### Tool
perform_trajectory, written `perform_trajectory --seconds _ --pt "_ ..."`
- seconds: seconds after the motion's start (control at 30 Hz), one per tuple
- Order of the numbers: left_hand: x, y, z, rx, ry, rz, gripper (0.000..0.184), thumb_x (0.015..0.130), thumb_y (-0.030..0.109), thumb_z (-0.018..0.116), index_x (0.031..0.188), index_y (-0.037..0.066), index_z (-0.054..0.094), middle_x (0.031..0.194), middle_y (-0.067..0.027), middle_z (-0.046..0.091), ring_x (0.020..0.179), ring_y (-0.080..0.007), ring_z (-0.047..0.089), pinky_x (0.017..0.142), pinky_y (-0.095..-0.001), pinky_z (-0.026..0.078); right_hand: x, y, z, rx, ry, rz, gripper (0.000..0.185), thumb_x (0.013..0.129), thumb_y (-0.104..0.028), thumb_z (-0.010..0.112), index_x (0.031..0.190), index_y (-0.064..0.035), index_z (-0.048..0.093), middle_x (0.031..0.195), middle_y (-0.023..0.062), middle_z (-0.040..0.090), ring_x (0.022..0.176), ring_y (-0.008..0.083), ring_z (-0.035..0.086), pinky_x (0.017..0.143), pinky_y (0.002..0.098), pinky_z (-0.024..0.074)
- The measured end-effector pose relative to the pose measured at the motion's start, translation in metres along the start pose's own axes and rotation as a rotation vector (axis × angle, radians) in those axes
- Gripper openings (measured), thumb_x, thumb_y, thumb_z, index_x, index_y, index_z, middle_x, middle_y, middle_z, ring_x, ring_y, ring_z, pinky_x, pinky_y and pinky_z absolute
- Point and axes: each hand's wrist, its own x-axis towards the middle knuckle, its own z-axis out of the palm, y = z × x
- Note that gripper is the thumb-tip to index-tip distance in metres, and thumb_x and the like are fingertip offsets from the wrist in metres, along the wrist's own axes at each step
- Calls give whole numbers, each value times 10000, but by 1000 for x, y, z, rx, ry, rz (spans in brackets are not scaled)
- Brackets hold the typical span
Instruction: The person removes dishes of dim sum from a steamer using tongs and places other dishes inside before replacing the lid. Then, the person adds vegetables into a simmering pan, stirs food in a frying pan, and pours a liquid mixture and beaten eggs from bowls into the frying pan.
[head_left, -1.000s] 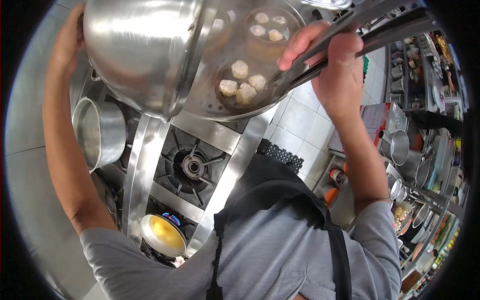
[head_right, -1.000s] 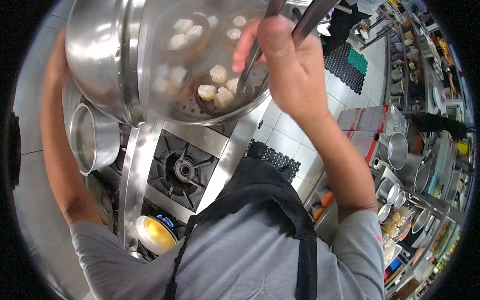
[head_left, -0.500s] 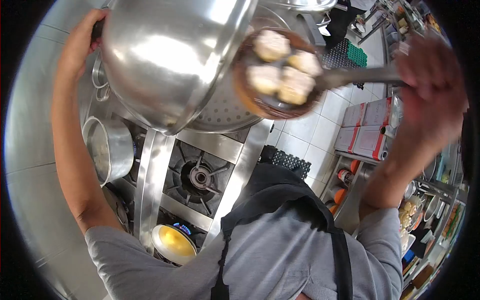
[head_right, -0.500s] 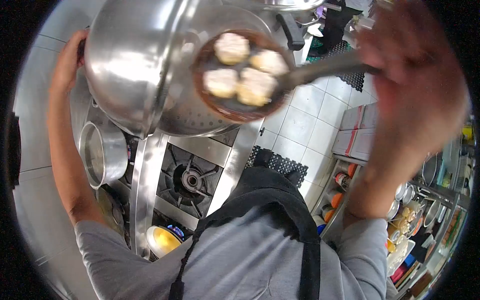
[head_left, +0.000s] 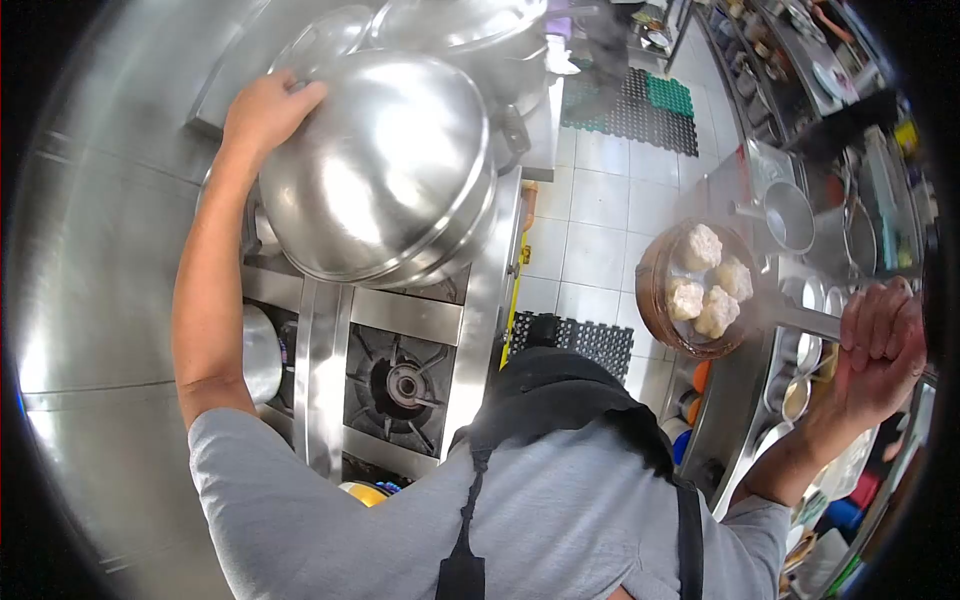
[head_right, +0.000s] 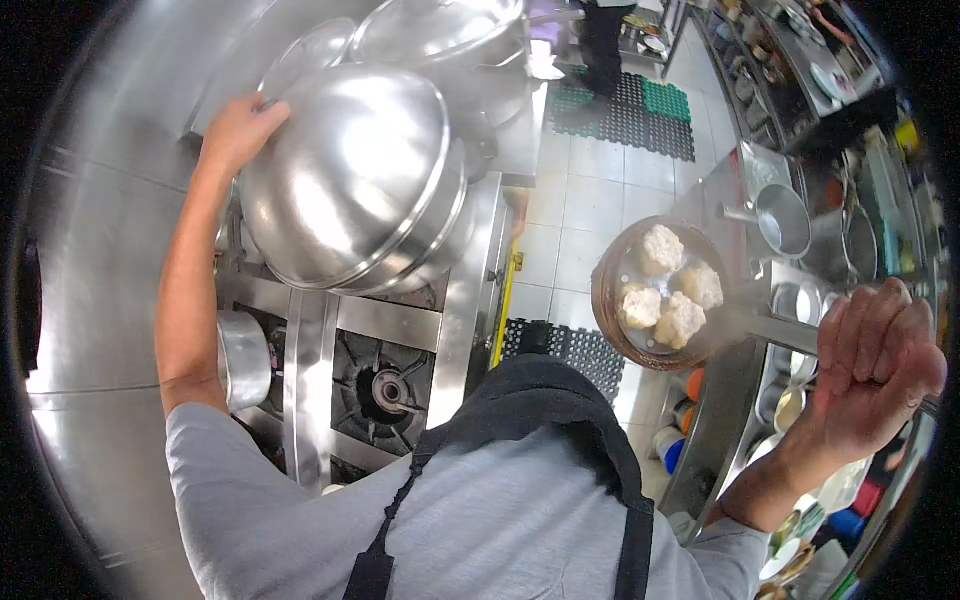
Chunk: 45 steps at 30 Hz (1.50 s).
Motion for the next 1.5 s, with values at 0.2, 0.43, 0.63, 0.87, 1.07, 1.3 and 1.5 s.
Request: perform_trajectory --seconds 0.2,0.43,0.63,0.87,1.07,1.3,1.5 --pt "-6 0 4 88 9 -30 559 773 539 610 947 23 737 931 -190 742 900 -341 700 820 -427 523 -70 -44 -41 -26 167 -40 389 1053 -365 518 770 -142 370 689 -20 342 517 74 281 519 239 294" --pt "-2 1 8 329 -10 -61 755 835 637 598 1310 55 669 1262 -217 685 1181 -395 633 1023 -446 485 -115 -85 -69 -42 275 -22 377 1063 -353 509 767 -146 402 680 -23 357 514 81 296 516 243 299" --pt "-160 190 0 -514 -88 655 475 893 381 734 1290 127 675 1481 -150 552 1373 -297 513 1120 -479 405 -127 -127 -59 -264 100 -77 494 1079 -552 429 789 -153 431 698 -36 403 507 46 349 525 217 386" --pt "-302 356 -1 -774 -180 1417 546 734 253 791 1255 137 676 1620 -191 344 1503 -396 332 1185 -527 328 -155 -160 -67 -257 2 -92 514 1066 -597 399 798 -159 422 702 -51 407 507 26 357 498 201 390" --pt "-329 418 -9 -516 -269 1782 445 716 175 747 1151 93 702 1603 -198 346 1521 -398 279 1213 -517 297 -194 -181 -59 -418 43 -128 557 1019 -682 364 826 -164 425 711 -57 425 506 32 385 499 197 418" --pt "-374 460 -13 -450 -413 1992 337 725 124 747 1056 62 719 1557 -165 408 1497 -375 329 1199 -494 314 -251 -205 -70 -446 111 -139 554 1010 -677 403 825 -156 432 714 -50 441 486 31 389 470 197 423" --pt "-418 489 -18 -451 -525 2085 314 720 104 757 1029 60 725 1538 -149 443 1455 -358 389 1190 -479 320 -300 -224 -77 -460 265 -171 565 1001 -675 474 809 -145 430 712 -40 457 464 35 373 458 209 416"
